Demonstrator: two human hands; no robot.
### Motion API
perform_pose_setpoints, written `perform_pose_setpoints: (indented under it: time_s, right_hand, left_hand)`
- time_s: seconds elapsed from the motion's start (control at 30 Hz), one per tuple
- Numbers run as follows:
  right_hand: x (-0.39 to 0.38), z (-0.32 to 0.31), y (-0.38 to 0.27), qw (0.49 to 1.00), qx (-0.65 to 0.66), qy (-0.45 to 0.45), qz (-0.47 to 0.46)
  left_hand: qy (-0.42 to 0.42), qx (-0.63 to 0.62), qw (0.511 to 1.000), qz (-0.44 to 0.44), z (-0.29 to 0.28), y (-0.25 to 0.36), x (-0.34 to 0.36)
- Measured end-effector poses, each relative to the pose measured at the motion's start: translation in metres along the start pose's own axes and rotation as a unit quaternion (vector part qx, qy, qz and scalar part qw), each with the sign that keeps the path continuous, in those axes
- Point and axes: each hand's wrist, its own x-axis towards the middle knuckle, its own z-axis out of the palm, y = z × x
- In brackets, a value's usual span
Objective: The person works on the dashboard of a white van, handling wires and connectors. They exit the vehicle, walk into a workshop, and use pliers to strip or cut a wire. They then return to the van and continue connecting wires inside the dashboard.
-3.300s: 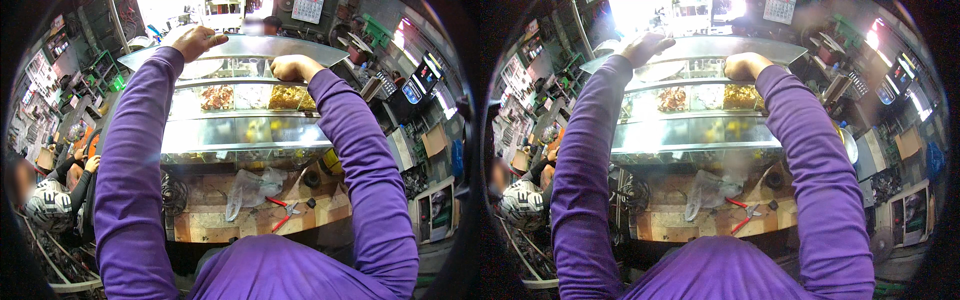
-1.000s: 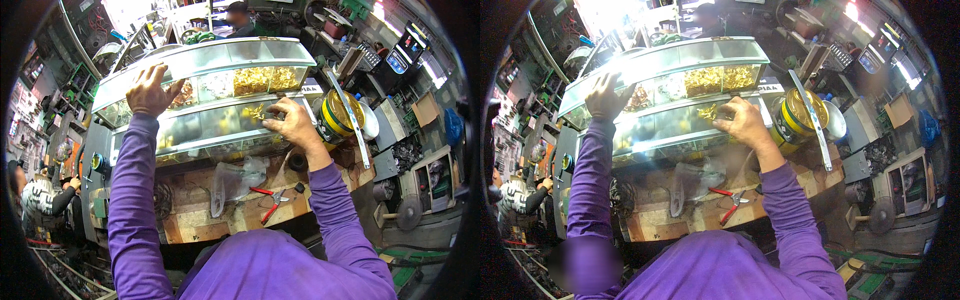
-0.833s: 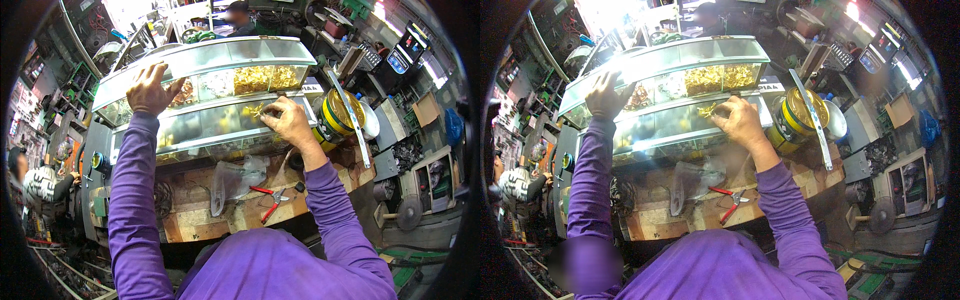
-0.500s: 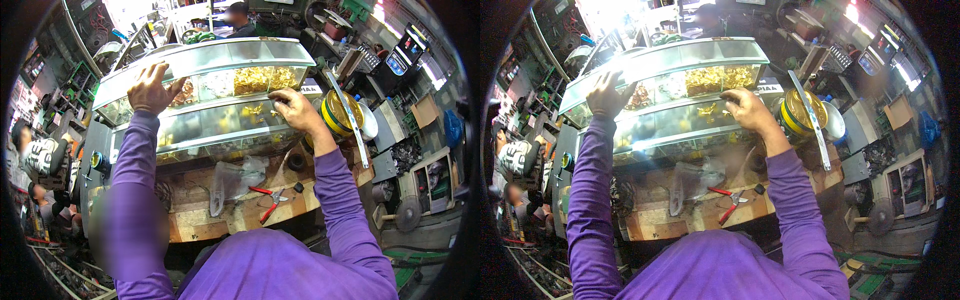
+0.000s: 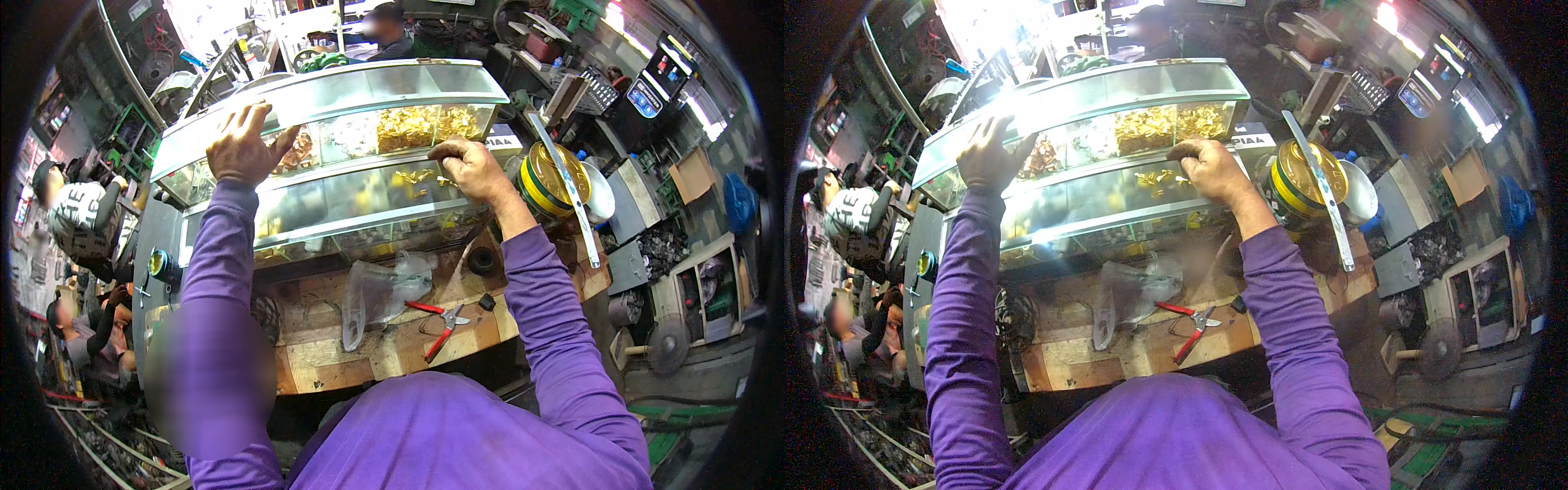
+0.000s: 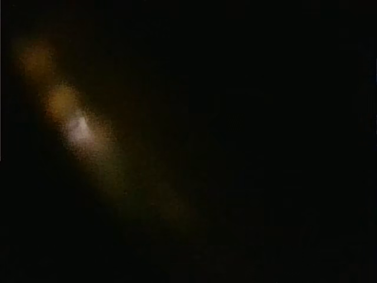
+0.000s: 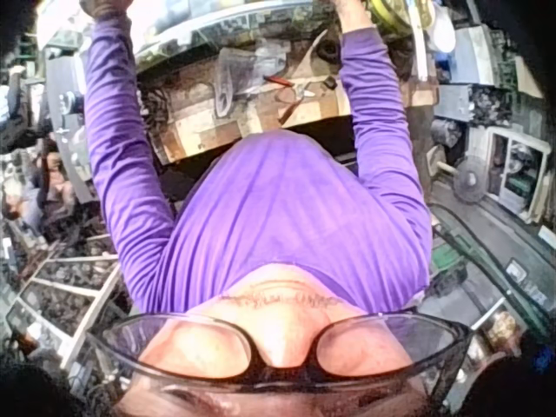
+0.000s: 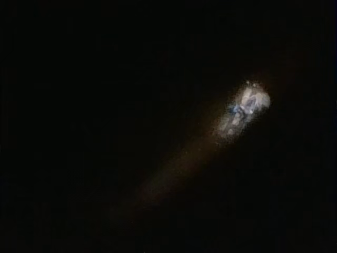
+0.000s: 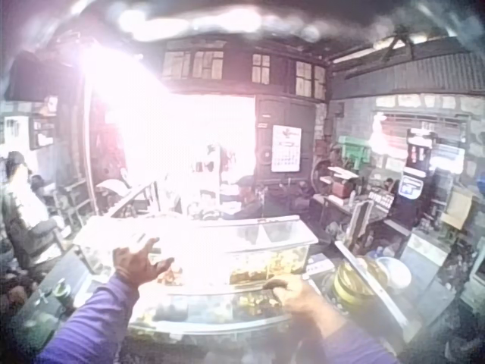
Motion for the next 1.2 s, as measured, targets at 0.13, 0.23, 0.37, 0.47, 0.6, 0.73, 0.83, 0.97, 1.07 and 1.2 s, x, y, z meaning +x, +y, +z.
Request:
perform_pose_setpoints:
  time_s: [0.13,0.23,0.37,0.47,0.6,0.73,0.83,0.97,1.07,1.2]
  right_hand:
    - [0.0,-0.001,0.004,1.0,0.004,0.023,-0.01]
    - [-0.004,0.0,0.002,0.999,-0.04,0.002,-0.033]
    - [-0.007,0.0,-0.006,0.999,-0.021,-0.006,-0.038]
    - [-0.007,0.002,-0.009,0.997,-0.051,-0.007,-0.061]
    - [-0.007,0.0,-0.009,0.996,-0.088,-0.027,-0.023]
    - [-0.007,-0.001,-0.006,0.994,-0.08,0.023,-0.066]
    - [-0.021,0.001,-0.022,0.97,-0.158,0.061,-0.176]
    - [-0.024,0.026,-0.045,0.914,-0.294,0.052,-0.276]
    - [-0.021,0.054,-0.048,0.899,-0.312,0.064,-0.301]
    - [-0.035,0.082,-0.048,0.907,-0.314,0.127,-0.252]
  left_hand:
    - [0.005,-0.012,1.0,0.009,0.002,0.0,0.001]
    - [-0.019,-0.013,1.0,0.002,0.004,-0.002,-0.001]
    - [-0.021,-0.007,1.0,0.0,0.005,-0.002,-0.001]
    - [-0.016,-0.006,1.0,0.002,0.004,-0.002,-0.001]
    - [-0.018,-0.012,1.0,-0.002,0.004,0.0,-0.001]
    - [-0.013,-0.015,1.0,-0.007,0.001,0.002,0.0]
    - [-0.025,-0.003,1.0,-0.016,-0.003,0.005,0.001]
    - [-0.029,-0.016,0.999,-0.021,-0.003,0.004,0.0]
    - [-0.024,-0.025,0.999,-0.018,-0.001,0.001,-0.002]
    - [-0.033,-0.016,0.999,-0.021,-0.001,0.003,0.0]
